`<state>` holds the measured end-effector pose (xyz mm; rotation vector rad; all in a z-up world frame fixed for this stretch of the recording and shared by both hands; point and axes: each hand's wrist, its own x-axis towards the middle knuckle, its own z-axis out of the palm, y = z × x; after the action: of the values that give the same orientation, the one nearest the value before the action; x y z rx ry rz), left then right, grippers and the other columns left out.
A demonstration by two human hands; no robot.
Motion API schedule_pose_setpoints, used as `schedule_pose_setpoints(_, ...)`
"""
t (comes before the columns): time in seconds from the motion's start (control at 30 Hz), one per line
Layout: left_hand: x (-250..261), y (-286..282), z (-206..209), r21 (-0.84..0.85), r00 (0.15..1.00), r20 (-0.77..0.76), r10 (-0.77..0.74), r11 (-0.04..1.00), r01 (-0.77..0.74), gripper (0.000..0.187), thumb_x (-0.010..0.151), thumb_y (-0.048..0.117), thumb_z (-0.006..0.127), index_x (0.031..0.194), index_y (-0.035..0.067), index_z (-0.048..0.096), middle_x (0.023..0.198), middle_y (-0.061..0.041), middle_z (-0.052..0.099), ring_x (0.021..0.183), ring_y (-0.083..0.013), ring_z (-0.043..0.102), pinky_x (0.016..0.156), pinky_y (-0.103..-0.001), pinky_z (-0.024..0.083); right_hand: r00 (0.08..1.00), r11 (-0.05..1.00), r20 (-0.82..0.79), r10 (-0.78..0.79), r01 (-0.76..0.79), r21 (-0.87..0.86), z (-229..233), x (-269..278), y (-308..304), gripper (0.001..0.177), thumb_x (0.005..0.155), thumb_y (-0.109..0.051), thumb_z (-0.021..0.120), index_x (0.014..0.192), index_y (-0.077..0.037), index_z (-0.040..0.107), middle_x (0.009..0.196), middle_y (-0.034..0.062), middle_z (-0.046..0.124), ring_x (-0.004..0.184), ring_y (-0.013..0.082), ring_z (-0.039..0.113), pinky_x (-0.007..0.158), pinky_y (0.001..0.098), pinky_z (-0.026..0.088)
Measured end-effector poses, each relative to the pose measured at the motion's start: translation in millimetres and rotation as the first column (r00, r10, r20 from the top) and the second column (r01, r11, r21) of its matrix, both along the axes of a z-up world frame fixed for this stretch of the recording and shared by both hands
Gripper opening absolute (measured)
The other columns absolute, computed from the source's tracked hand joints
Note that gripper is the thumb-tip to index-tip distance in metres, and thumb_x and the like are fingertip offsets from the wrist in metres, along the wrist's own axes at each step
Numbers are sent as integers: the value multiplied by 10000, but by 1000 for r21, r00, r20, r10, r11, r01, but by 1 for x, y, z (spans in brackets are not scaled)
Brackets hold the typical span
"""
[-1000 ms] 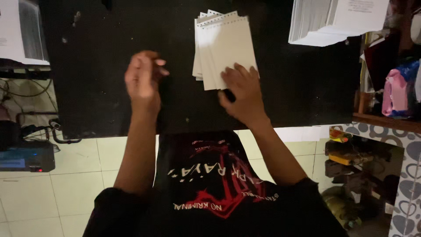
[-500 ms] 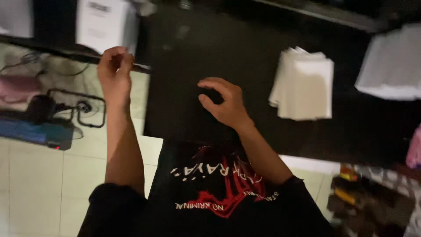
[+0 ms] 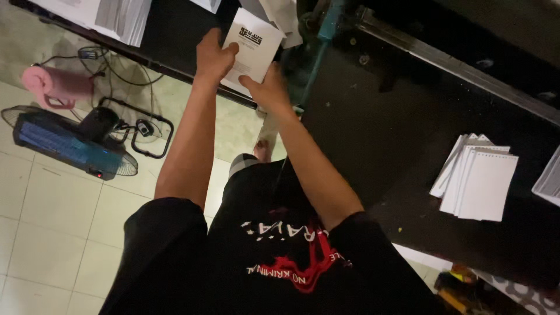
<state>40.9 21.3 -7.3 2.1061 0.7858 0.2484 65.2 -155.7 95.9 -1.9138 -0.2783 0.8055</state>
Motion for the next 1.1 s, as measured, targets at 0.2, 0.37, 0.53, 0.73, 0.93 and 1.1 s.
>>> schedule_pose_setpoints(0.2, 5, -4, 15, -103, 999, -22, -29, 994, 27, 337, 856, 219, 642, 1161, 76, 651, 1136, -143, 682, 989, -319, 666, 735, -471, 538, 994, 994, -100, -47, 37, -101, -19, -3, 1, 554, 790, -318, 668, 1288, -131, 514, 1210, 63, 687, 1100, 234, 658, 872, 375, 515)
schedule_pose_setpoints(0.37, 2, 10, -19, 18, 981, 156, -117, 993, 115, 244, 884, 150, 647, 1120, 86, 653, 1038, -172, 678, 889, -417, 644, 670, -624, 564, 976, 989, -161, -145, 147, -2, -5, -6, 0, 538, 827, -251, 618, 1343, -124, 536, 1266, 67, 668, 1153, 215, 634, 918, 326, 490)
schedule_pose_setpoints(0.53, 1, 17, -26, 158, 968, 225, -109, 985, 74, 190, 768, 78, 694, 955, 55, 675, 879, -150, 708, 731, -334, 680, 545, -523, 526, 990, 994, -91, -109, 111, 12, -20, -5, 0, 535, 824, -287, 633, 1316, -95, 555, 1308, 64, 597, 1161, 223, 597, 865, 353, 525)
schedule_pose_setpoints(0.73, -3, 16, -28, 167, 983, 179, -49, 986, 19, 203, 782, 83, 709, 941, 95, 583, 921, -149, 605, 763, -391, 593, 574, -629, 464, 991, 989, -8, -131, 131, 70, -36, -3, -5, 529, 801, -277, 636, 1302, -137, 538, 1275, 87, 560, 1148, 247, 568, 860, 388, 516)
schedule_pose_setpoints(0.93, -59, -24, 122, -104, 972, 227, -56, 991, 82, 90, 807, 71, 496, 862, 138, 470, 759, -37, 511, 718, -170, 471, 618, -371, 321, 978, 969, 67, -200, 187, 161, 13, -11, -46, 768, 871, -216, 667, 1506, -109, 248, 1550, 138, 334, 1444, 274, 340, 1163, 391, 360)
schedule_pose_setpoints(1.1, -75, -105, 196, -173, 928, 295, -228, 942, 287, 302, 827, -50, 475, 1099, 68, 537, 1096, -108, 630, 1039, -249, 597, 817, -361, 484, 953, 854, 154, -260, 153, 498, 25, -15, -120, 798, 825, 16, 735, 1457, -81, 258, 1469, 191, 443, 1393, 314, 443, 1188, 433, 351)
